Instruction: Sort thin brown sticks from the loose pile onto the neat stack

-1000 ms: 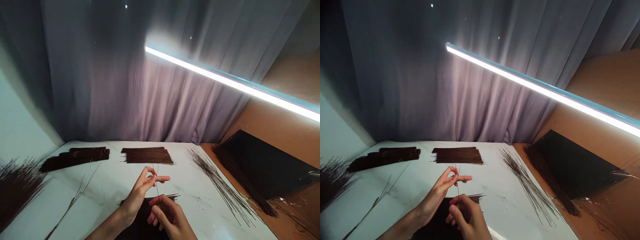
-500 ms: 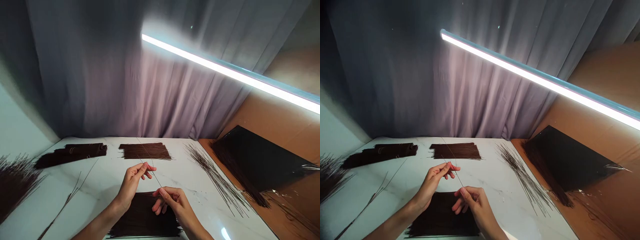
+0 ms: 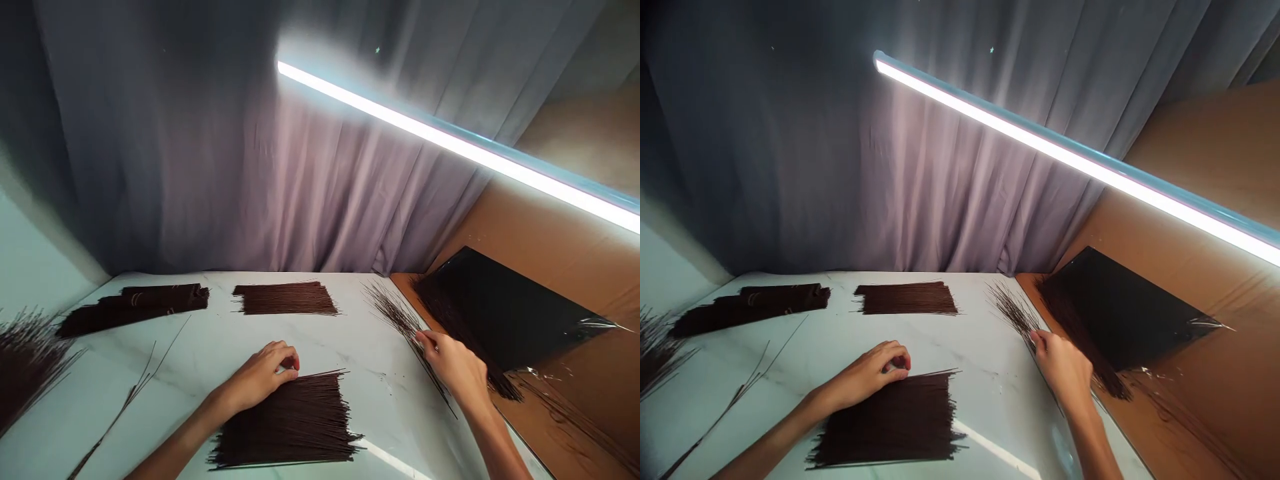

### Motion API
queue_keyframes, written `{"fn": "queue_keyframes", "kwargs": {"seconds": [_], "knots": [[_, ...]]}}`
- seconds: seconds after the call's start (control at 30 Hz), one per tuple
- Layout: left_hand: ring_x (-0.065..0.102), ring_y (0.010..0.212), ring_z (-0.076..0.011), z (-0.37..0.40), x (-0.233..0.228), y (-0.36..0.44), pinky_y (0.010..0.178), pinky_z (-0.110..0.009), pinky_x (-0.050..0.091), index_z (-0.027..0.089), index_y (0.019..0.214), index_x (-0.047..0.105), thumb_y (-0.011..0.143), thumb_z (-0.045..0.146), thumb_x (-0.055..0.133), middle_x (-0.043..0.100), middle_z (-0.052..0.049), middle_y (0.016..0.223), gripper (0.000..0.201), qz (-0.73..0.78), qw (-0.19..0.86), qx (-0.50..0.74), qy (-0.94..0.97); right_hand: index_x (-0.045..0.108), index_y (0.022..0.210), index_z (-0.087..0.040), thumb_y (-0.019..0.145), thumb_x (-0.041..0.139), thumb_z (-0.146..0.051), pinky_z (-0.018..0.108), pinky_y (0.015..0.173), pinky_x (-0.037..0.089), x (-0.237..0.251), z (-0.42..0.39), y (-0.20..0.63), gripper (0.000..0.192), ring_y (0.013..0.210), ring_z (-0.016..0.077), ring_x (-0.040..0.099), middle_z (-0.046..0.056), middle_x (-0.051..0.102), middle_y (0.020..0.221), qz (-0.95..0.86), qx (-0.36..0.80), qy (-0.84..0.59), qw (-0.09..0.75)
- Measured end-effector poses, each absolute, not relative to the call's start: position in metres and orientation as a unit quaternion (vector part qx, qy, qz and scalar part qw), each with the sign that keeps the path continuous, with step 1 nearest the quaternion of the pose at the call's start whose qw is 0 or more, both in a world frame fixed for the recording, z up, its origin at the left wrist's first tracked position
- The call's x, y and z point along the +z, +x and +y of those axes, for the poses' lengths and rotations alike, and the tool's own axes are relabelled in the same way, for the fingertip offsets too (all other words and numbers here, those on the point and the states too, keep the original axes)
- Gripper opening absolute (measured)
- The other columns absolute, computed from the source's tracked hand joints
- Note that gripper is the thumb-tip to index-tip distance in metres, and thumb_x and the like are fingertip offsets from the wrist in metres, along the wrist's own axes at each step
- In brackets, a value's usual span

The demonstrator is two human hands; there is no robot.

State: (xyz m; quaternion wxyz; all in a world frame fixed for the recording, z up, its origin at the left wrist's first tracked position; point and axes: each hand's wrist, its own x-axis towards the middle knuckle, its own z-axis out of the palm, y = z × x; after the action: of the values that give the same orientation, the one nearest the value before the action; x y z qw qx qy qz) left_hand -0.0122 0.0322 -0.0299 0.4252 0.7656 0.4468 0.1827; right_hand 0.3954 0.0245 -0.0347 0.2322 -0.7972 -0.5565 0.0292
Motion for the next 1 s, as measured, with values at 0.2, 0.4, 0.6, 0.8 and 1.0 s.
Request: {"fn": "queue_keyframes", "kwargs": {"seconds": [0.2,0.4,0.6,0.8,1.0], "knots": [[0.059,0.101,-0.0226,0.027,-0.029,-0.008,0.088,-0.030,0.043,0.025,0.089,0.069,0.092,0.031,0.065,0.065,0.000,0.101,0.007,0.414,0.393,0.148,0.808,0.075,0.093,-0.015,0.089,0.048,-0.047,0.053,0.080,0.045,-0.055,0.027,0.411,0.042,0.095,0.0414,0.058,0.023,0.066,0.097,-0.570,-0.083,-0.775,0.261],[0.058,0.099,-0.0227,0.022,-0.033,-0.005,0.087,-0.032,0.043,0.023,0.090,0.063,0.098,0.026,0.057,0.066,-0.002,0.100,0.010,0.419,0.344,0.143,0.828,0.067,0.109,-0.020,0.102,0.046,-0.045,0.052,0.095,0.046,-0.064,0.051,0.327,0.034,0.113,0.0353,0.049,0.018,0.056,0.118,-0.678,-0.118,-0.657,0.307],[0.061,0.096,-0.0213,0.015,-0.033,0.001,0.086,-0.031,0.044,0.023,0.093,0.062,0.099,0.020,0.056,0.068,-0.002,0.101,0.009,0.396,0.279,0.149,0.862,0.063,0.124,-0.019,0.100,0.064,-0.033,0.045,0.095,0.055,-0.069,0.122,0.219,0.028,0.112,0.0243,0.063,0.009,0.062,0.130,-0.820,-0.066,-0.517,0.237],[0.068,0.098,-0.0205,0.015,-0.038,0.006,0.087,-0.029,0.046,0.023,0.094,0.069,0.100,0.019,0.057,0.073,-0.001,0.102,0.014,0.384,0.205,0.154,0.887,0.061,0.129,-0.018,0.100,0.064,-0.035,0.045,0.091,0.058,-0.069,0.167,0.186,0.033,0.108,0.0235,0.066,0.009,0.063,0.129,-0.842,-0.069,-0.504,0.182],[0.068,0.100,-0.0259,0.012,-0.046,0.007,0.089,-0.035,0.048,0.019,0.099,0.066,0.100,0.018,0.058,0.072,-0.006,0.104,0.008,0.370,0.123,0.138,0.911,0.061,0.129,-0.018,0.100,0.064,-0.035,0.044,0.091,0.058,-0.078,0.166,0.187,0.033,0.108,0.0234,0.066,0.009,0.063,0.130,-0.843,-0.099,-0.508,0.144]]}}
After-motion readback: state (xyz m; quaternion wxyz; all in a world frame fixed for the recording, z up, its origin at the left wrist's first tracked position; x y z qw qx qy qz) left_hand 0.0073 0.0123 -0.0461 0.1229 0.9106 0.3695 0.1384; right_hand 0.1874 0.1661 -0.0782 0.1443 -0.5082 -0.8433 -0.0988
